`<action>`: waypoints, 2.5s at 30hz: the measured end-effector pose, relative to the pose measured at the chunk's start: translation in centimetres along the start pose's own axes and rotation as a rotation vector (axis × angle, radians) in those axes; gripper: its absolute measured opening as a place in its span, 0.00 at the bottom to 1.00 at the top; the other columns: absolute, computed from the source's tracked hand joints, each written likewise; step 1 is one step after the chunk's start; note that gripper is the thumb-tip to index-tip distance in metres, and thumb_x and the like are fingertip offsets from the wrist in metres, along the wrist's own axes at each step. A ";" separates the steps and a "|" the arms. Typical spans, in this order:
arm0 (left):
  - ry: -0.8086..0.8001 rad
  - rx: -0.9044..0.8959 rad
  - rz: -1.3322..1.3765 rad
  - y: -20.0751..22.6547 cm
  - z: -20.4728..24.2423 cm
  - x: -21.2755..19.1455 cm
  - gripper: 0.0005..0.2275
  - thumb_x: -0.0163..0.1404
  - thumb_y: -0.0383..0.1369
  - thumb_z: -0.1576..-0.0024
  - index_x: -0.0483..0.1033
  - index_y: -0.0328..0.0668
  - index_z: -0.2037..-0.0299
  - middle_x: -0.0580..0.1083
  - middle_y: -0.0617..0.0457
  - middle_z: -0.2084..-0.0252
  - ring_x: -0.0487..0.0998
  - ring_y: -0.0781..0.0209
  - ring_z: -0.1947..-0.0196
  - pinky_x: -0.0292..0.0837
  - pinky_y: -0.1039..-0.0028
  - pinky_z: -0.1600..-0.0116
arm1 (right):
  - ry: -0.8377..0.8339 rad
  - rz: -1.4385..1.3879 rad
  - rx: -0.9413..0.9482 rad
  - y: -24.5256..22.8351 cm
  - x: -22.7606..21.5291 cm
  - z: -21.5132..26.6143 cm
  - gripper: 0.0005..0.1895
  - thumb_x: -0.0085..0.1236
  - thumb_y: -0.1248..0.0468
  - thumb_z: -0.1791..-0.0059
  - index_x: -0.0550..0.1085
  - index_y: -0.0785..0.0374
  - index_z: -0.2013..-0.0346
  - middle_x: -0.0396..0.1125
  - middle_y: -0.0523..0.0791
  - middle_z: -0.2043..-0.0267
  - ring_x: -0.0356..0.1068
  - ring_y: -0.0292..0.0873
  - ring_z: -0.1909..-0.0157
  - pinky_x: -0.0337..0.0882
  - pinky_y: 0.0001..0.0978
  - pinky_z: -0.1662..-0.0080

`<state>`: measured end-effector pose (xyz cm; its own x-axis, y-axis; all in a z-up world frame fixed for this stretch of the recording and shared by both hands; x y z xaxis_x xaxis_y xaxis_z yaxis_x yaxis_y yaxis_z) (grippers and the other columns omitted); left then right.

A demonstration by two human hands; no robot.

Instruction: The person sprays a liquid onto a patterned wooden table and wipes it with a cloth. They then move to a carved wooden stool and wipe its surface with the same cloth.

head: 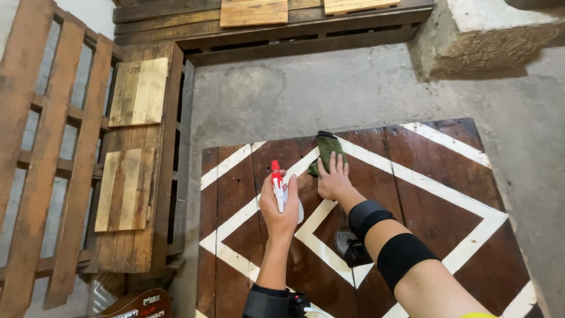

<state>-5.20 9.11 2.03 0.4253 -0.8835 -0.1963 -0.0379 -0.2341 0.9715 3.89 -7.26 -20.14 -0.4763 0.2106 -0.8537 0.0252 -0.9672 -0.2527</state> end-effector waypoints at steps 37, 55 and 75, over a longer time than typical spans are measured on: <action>-0.057 -0.002 -0.049 1.5 5.5 6.0 0.12 0.59 0.32 0.43 0.78 0.33 0.53 0.80 0.47 0.63 0.79 0.62 0.66 0.75 0.72 0.57 | -0.010 0.062 0.323 14.1 -2.5 11.2 0.38 0.32 0.46 0.45 0.40 0.55 0.23 0.18 0.56 0.19 0.16 0.57 0.20 0.24 0.54 0.27; 0.017 0.013 0.023 -0.7 4.2 -1.6 0.12 0.58 0.32 0.42 0.77 0.34 0.52 0.80 0.48 0.58 0.81 0.64 0.61 0.77 0.74 0.54 | 0.002 0.020 -0.168 0.2 3.8 6.6 0.42 0.42 0.50 0.48 0.44 0.61 0.24 0.23 0.63 0.21 0.19 0.69 0.21 0.30 0.64 0.28; 0.095 0.028 0.076 0.4 6.9 -2.7 0.11 0.58 0.30 0.42 0.77 0.32 0.52 0.80 0.48 0.57 0.82 0.64 0.59 0.80 0.73 0.51 | -0.165 -0.015 -0.758 0.1 -0.2 9.0 0.14 0.61 0.65 0.58 0.82 0.60 0.58 0.60 0.42 0.30 0.56 0.50 0.28 0.64 0.43 0.35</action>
<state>-12.61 8.55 1.98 0.5042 -0.8568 -0.1077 -0.0975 -0.1804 0.9788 -3.96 -8.71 -15.89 -0.6047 0.1412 -0.7839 0.5839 -0.5908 -0.5568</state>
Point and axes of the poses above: each hand's wrist, its own z-axis away from the middle knuckle, its own x-axis out of the palm, y = z × x, the point moved 1 cm from there along -z, towards the middle knuckle
